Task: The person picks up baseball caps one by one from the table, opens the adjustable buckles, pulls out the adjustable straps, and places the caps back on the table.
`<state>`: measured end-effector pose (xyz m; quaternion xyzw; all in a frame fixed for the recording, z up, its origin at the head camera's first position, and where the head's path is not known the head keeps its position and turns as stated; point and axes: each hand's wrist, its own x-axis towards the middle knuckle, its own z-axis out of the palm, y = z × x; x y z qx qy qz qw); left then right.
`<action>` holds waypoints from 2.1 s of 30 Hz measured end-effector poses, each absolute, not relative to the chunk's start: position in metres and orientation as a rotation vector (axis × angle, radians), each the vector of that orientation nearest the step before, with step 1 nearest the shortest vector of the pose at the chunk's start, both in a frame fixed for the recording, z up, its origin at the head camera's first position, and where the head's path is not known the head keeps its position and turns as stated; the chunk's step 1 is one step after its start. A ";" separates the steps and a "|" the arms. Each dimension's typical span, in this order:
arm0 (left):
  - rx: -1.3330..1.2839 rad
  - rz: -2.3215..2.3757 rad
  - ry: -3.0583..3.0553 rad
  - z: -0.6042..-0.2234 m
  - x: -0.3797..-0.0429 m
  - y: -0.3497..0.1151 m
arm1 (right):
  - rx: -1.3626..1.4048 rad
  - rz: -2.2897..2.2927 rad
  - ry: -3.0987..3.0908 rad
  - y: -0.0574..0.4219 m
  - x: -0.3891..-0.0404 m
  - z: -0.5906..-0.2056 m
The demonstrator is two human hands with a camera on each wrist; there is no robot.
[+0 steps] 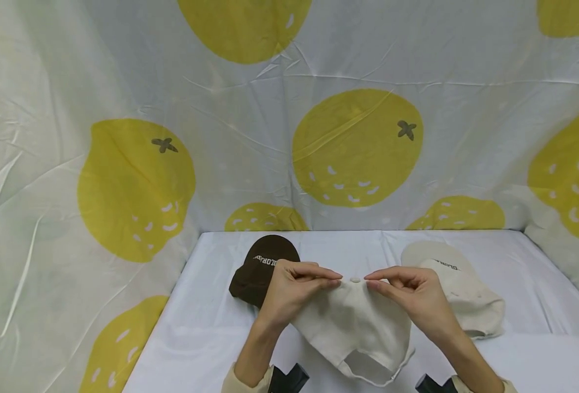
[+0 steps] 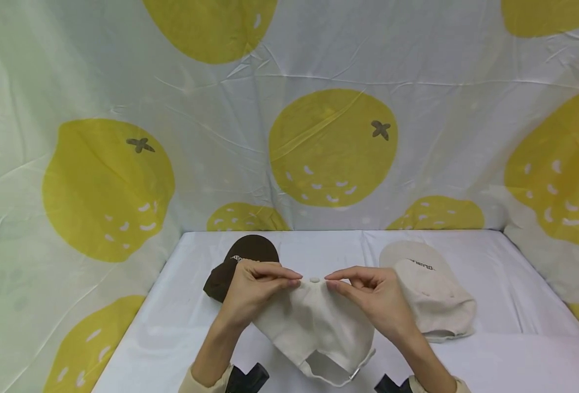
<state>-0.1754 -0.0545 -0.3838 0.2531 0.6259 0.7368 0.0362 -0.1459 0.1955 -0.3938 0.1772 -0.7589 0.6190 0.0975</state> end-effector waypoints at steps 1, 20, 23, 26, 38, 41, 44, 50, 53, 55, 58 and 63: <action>0.767 2.262 1.926 -0.383 -0.175 -0.055 | 0.529 1.828 -2.242 0.195 -0.146 -0.394; 0.669 2.320 2.039 -0.380 -0.176 -0.064 | 0.615 1.828 -2.196 0.200 -0.145 -0.394; 0.649 2.356 2.039 -0.379 -0.177 -0.066 | 0.654 1.834 -2.187 0.203 -0.146 -0.393; 0.621 2.413 2.010 -0.379 -0.178 -0.068 | 0.709 1.830 -2.193 0.207 -0.147 -0.394; 0.501 2.583 1.957 -0.379 -0.182 -0.077 | 1.065 1.879 -2.207 0.227 -0.159 -0.399; 0.463 2.624 1.930 -0.378 -0.183 -0.082 | 1.194 1.903 -2.177 0.230 -0.163 -0.402; 0.442 2.655 1.905 -0.377 -0.184 -0.085 | 1.332 1.949 -2.102 0.232 -0.166 -0.405; 0.419 2.707 1.891 -0.377 -0.186 -0.090 | 1.450 2.002 -2.012 0.232 -0.170 -0.409; 0.403 2.741 1.866 -0.376 -0.187 -0.092 | 1.489 2.007 -1.983 0.232 -0.171 -0.411; 0.393 2.760 1.845 -0.376 -0.187 -0.093 | 1.515 2.004 -1.963 0.231 -0.172 -0.411; 0.376 2.772 1.830 -0.375 -0.187 -0.095 | 1.548 1.982 -1.945 0.230 -0.173 -0.411; 0.377 2.775 1.817 -0.375 -0.187 -0.095 | 1.541 1.973 -1.971 0.227 -0.172 -0.411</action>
